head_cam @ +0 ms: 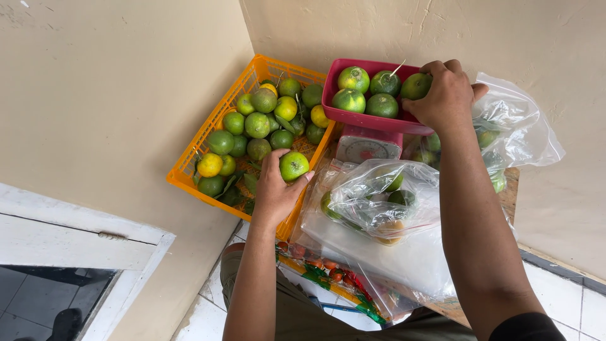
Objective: Picking green citrus fruits from a crate, inspecting them, and placing them into a container on a scale for packing.
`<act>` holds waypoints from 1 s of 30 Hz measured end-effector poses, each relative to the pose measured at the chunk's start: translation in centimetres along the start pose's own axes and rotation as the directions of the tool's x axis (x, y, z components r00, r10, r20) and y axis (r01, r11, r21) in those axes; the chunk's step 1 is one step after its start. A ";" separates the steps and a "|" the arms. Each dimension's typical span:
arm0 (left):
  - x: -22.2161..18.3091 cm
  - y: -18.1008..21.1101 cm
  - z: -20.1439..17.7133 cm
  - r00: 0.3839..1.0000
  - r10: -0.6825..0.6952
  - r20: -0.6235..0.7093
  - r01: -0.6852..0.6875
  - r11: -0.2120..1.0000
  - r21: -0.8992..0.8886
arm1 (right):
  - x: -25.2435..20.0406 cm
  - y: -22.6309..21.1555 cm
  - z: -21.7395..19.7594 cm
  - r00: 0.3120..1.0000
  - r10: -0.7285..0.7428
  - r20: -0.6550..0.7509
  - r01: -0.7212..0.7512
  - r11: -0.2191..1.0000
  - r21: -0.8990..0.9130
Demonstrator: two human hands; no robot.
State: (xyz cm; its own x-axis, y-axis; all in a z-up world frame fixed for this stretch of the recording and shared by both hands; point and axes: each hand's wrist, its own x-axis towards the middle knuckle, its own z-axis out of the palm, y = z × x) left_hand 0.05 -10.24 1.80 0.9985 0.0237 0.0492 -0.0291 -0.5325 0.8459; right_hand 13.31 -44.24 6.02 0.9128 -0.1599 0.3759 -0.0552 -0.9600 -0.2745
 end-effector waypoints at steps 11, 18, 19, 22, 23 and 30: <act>0.4 -0.9 0.4 0.998 0.063 -0.015 -0.063 0.998 -0.019 | 0.4 -0.4 -1.0 0.984 0.015 0.178 0.006 0.993 -0.117; 0.1 -1.1 0.3 0.997 0.083 -0.003 -0.083 0.996 -0.020 | 0.3 -1.7 -1.5 0.978 0.052 0.203 -0.030 0.993 -0.110; -0.4 -0.2 -0.2 0.996 0.088 -0.009 -0.088 0.996 -0.019 | -0.6 -2.2 -2.4 0.979 0.048 0.197 -0.027 0.994 -0.107; -1.1 1.6 -1.1 0.998 0.038 0.046 -0.034 0.997 -0.069 | -2.1 -3.5 -5.0 0.992 0.007 0.129 -0.017 0.997 0.080; -1.0 1.5 -1.0 0.998 0.037 0.049 -0.033 0.997 -0.074 | -2.4 -3.8 -5.5 0.994 0.006 0.106 -0.016 0.995 0.101; -0.9 1.1 -1.0 0.997 0.069 0.025 -0.067 0.993 -0.098 | -6.3 -4.4 -5.4 0.912 -0.296 -0.284 0.372 0.888 0.269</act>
State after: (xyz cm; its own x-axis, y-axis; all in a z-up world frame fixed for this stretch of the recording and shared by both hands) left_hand -0.90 -10.02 3.23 0.9949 -0.0347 0.0943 -0.0998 -0.4478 0.8885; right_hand 5.65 -40.30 9.66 0.7339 0.0727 0.6754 0.3995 -0.8503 -0.3426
